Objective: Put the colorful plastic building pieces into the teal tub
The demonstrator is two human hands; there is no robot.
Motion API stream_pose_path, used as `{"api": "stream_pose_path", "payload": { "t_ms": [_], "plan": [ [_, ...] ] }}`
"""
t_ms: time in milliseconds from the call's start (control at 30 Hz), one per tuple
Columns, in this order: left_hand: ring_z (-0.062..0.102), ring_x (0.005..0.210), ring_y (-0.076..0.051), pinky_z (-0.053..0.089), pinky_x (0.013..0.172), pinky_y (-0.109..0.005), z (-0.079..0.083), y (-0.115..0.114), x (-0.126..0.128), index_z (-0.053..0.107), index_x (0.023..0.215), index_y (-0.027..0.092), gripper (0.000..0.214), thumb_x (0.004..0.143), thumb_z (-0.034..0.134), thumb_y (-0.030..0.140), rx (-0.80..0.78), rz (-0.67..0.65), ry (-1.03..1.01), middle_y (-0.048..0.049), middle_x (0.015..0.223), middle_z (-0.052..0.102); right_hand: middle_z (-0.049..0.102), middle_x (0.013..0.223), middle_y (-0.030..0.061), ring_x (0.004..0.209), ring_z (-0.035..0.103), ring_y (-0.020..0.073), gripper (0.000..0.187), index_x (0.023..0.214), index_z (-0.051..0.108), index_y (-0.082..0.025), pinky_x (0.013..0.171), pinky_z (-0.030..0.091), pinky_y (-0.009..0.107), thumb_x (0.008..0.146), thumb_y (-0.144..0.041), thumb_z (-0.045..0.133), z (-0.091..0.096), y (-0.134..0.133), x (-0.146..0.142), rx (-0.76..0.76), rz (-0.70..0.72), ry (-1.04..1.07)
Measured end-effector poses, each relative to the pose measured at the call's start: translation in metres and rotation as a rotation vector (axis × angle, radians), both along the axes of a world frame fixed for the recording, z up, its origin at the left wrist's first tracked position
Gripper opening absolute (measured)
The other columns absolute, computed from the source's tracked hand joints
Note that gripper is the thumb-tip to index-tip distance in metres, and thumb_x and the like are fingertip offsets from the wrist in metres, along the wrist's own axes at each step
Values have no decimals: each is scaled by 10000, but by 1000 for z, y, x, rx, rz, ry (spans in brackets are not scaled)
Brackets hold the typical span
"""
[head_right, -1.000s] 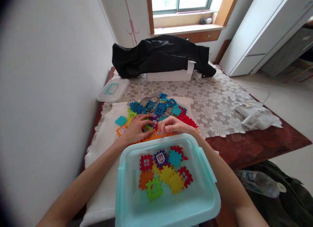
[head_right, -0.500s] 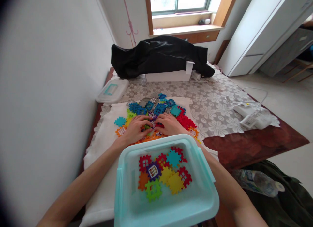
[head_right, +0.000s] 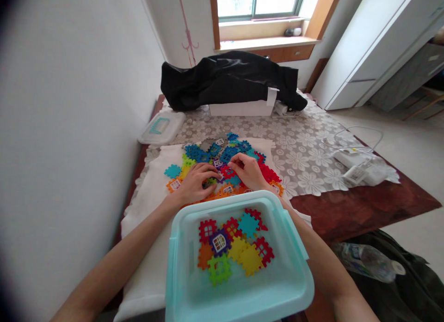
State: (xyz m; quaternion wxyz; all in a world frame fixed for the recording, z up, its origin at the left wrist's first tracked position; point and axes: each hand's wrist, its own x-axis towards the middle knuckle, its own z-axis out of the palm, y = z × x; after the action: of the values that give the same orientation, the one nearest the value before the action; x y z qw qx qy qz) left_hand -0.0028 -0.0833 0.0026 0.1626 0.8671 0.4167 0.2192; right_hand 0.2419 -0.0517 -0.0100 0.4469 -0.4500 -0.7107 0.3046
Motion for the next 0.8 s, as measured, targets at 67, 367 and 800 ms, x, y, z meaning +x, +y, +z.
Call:
{"api": "stream_pose_path", "payload": {
  "t_ms": [67,367,800],
  "plan": [
    [619,1211,-262,422,1160,-485,1,-1,0,788,1110,278,268,862,700,223,-4,-6,10,-45,1210,725,638,723,-3,657,538,159,160,851,676,-202,629,423,287,941,-334,683,-1,0,0,-14,12,6],
    [634,1196,-261,460,1106,-472,-6,3,-1,765,1128,255,267,973,688,459,10,-46,-21,-68,1218,750,680,864,34,808,607,192,54,916,662,-212,743,453,301,942,-237,703,-7,-3,-1,96,202,-267],
    [683,1021,-222,510,952,-391,-7,3,1,689,1063,206,187,1053,566,346,-30,49,-144,-63,1051,760,693,851,54,804,614,186,206,906,701,-194,740,452,293,1020,-361,657,-1,-5,0,185,312,-268]
  ]
}}
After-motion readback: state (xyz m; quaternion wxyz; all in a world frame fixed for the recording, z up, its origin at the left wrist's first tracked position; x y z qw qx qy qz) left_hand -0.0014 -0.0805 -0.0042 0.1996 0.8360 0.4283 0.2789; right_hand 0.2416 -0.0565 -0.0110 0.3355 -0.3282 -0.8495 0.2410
